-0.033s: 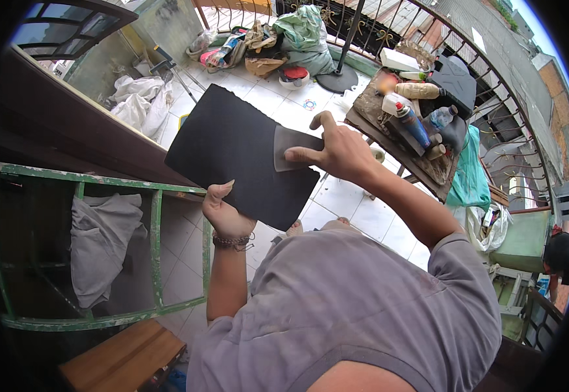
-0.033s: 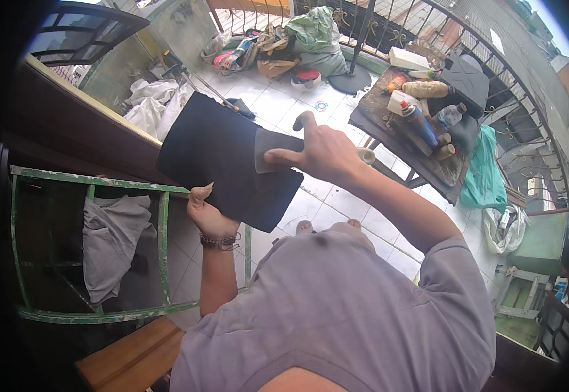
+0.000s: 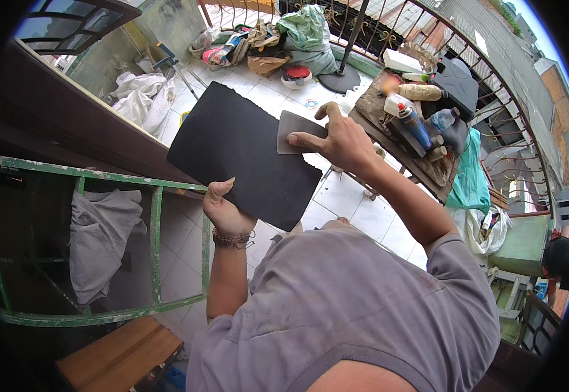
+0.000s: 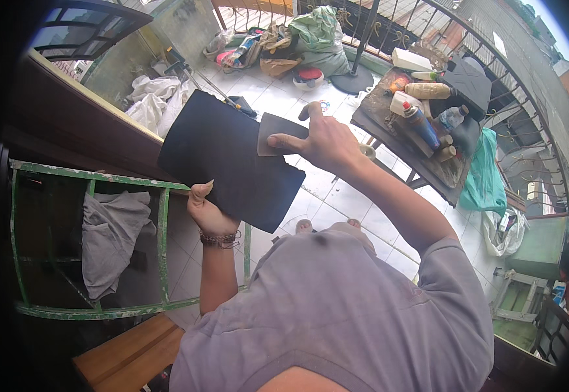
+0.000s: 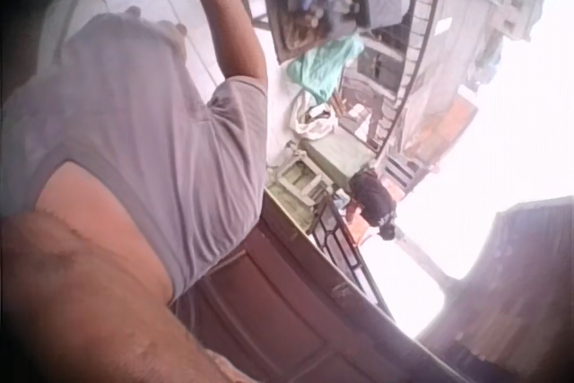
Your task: The person sands a dark rectangular board with a sanding block, first indoors near a window and then on a balcony. They move between locations, sand different sides of the board, and place it on a metal surface before returning inside.
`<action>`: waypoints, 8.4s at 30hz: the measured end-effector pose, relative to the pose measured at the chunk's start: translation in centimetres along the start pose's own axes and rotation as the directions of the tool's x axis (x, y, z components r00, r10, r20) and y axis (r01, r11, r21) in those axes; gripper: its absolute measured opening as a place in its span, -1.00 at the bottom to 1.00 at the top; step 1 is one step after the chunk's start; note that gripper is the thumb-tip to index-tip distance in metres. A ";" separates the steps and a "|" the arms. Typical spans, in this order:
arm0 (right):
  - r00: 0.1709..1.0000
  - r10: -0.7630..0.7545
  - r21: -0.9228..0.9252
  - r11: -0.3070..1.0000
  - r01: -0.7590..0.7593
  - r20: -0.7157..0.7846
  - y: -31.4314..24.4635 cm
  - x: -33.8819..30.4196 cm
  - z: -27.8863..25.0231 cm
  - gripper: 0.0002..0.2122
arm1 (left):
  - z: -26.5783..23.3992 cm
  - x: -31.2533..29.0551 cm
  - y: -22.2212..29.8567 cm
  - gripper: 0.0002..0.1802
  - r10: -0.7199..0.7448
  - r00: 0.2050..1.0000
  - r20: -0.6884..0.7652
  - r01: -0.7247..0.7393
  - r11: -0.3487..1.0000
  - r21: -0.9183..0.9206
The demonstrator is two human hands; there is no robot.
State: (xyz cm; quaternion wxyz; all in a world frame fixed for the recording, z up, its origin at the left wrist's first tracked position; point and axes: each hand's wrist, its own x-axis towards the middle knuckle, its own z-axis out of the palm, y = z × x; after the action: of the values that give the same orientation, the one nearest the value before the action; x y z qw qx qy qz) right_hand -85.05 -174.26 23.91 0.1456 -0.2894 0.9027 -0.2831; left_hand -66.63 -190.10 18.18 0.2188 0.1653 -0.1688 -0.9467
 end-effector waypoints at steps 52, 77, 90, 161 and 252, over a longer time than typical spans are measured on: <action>0.237 -0.936 0.267 0.305 0.914 0.258 -8.3 -9.8 8.1 -0.60 | -7.2 -20.7 -13.2 -0.54 0.913 0.407 0.020 -0.440 0.177 0.881; -0.162 -0.951 0.269 -0.088 0.959 0.264 -2.7 -34.7 6.8 -0.73 | -4.9 -46.2 -23.1 -0.66 0.740 0.557 -0.376 -0.699 0.663 0.269; -0.210 -0.863 0.227 -0.115 0.967 0.460 -2.1 -45.0 6.0 -0.67 | -9.2 -57.1 -28.8 -0.69 0.863 0.323 -0.388 -0.757 0.482 0.442; 0.230 -0.801 0.046 0.305 0.951 0.553 1.4 -34.6 2.7 -0.51 | -4.4 -47.4 -20.9 -0.56 0.730 0.599 -0.330 -0.674 0.682 0.284; 0.320 -0.881 0.117 0.380 0.917 0.349 -5.1 70.6 -1.2 -0.56 | 11.2 56.2 10.4 -0.60 0.556 0.760 -0.337 -0.480 0.829 0.285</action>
State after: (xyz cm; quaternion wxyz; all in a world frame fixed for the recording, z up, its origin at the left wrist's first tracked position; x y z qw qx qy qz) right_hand -139.12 -219.89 20.91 0.1092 -0.7936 0.5598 -0.2119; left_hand -115.01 -222.56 18.74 0.4870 0.3240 -0.2441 -0.7735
